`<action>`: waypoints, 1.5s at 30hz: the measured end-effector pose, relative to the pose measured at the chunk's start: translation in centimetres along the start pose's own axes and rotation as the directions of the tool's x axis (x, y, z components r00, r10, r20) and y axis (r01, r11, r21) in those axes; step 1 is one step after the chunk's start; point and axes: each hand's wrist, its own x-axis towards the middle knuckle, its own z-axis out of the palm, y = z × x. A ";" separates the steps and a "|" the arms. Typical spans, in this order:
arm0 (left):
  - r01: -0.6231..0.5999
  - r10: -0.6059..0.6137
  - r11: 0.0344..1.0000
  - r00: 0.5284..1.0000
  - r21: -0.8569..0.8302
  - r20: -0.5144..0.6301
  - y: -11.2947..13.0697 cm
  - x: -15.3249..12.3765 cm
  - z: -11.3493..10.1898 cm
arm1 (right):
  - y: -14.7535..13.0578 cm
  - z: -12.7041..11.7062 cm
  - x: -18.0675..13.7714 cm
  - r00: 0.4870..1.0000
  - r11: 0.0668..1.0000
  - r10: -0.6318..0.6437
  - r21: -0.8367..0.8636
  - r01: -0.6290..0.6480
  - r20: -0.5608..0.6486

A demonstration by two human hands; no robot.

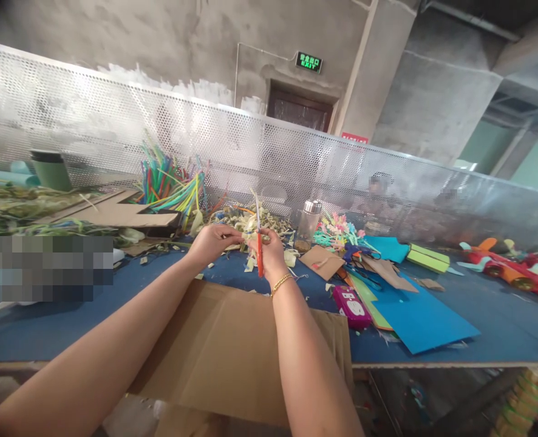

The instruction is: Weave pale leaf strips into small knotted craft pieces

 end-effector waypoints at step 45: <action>0.452 -0.495 0.580 0.856 -0.678 0.147 0.1 -0.2 2.1 | -0.5 0.7 0.1 0.971 0.983 -0.047 0.162 0.087 -0.233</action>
